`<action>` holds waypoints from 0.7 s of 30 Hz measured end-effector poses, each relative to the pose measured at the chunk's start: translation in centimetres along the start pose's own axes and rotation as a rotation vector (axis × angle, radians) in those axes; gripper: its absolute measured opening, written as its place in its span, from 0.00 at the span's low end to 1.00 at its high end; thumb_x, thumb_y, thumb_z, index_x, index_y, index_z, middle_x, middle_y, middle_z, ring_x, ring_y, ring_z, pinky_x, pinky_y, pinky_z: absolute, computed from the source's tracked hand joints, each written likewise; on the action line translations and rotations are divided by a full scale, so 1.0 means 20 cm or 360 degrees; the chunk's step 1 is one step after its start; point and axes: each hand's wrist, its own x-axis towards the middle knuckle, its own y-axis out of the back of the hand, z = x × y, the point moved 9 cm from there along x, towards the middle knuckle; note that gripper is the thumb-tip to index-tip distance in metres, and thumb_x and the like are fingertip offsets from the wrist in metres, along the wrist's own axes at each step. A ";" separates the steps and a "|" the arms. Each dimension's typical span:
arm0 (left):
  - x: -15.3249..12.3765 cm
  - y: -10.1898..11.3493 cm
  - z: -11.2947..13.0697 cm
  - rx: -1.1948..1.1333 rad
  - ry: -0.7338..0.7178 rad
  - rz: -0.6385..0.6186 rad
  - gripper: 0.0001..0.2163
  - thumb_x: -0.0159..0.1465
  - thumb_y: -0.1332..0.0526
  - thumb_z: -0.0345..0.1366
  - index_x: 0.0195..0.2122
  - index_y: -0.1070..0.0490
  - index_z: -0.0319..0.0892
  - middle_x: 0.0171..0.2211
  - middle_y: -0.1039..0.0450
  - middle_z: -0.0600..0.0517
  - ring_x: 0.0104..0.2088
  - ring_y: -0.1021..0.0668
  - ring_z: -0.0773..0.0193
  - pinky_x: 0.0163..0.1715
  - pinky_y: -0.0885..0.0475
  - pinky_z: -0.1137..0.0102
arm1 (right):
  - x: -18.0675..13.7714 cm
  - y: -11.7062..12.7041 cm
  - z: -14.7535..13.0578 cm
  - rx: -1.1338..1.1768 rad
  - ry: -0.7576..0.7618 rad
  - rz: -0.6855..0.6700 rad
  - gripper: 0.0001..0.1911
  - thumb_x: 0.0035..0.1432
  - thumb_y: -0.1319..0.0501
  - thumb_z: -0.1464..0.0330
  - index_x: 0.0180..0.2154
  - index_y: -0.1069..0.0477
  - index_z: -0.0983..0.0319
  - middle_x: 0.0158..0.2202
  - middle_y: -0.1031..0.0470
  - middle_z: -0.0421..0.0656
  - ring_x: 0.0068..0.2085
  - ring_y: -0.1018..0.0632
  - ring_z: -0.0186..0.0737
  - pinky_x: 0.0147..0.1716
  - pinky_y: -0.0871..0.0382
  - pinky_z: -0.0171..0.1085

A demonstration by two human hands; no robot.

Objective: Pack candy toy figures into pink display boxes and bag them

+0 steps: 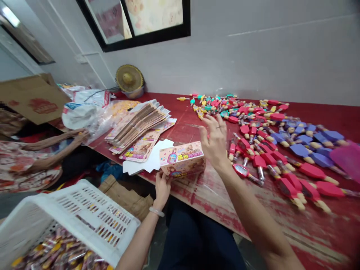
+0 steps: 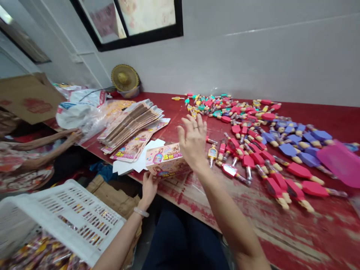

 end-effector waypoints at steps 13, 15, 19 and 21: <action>0.27 0.14 0.52 -0.0227 0.0151 -0.0364 0.14 0.67 0.42 0.47 0.43 0.25 0.42 0.40 0.20 0.46 0.41 0.20 0.55 0.48 0.27 0.62 | -0.13 -0.42 0.18 -0.0648 0.0256 -0.1043 0.35 0.71 0.53 0.47 0.70 0.44 0.57 0.72 0.48 0.51 0.71 0.48 0.64 0.67 0.56 0.65; -0.02 -0.01 0.67 -0.0283 0.0102 -0.0595 0.18 0.70 0.47 0.50 0.42 0.23 0.44 0.41 0.19 0.47 0.41 0.20 0.57 0.47 0.27 0.64 | -0.14 -0.32 0.29 -0.0747 0.0119 -0.0997 0.39 0.69 0.50 0.45 0.70 0.44 0.63 0.70 0.45 0.60 0.67 0.40 0.69 0.62 0.45 0.67; -0.48 -0.30 0.97 -0.0620 -0.0519 -0.1345 0.16 0.65 0.38 0.48 0.48 0.22 0.45 0.46 0.20 0.47 0.47 0.20 0.57 0.50 0.26 0.66 | -0.32 -0.23 0.45 -0.0696 0.0087 -0.1110 0.37 0.72 0.56 0.49 0.69 0.42 0.68 0.68 0.43 0.64 0.65 0.36 0.69 0.59 0.39 0.67; -0.33 -0.27 0.84 -0.0618 -0.0389 -0.1188 0.14 0.67 0.39 0.43 0.50 0.23 0.45 0.49 0.20 0.47 0.50 0.21 0.57 0.53 0.27 0.65 | -0.42 -0.18 0.49 -0.0612 0.0244 -0.1113 0.34 0.71 0.56 0.50 0.69 0.42 0.61 0.71 0.47 0.57 0.69 0.42 0.67 0.61 0.45 0.71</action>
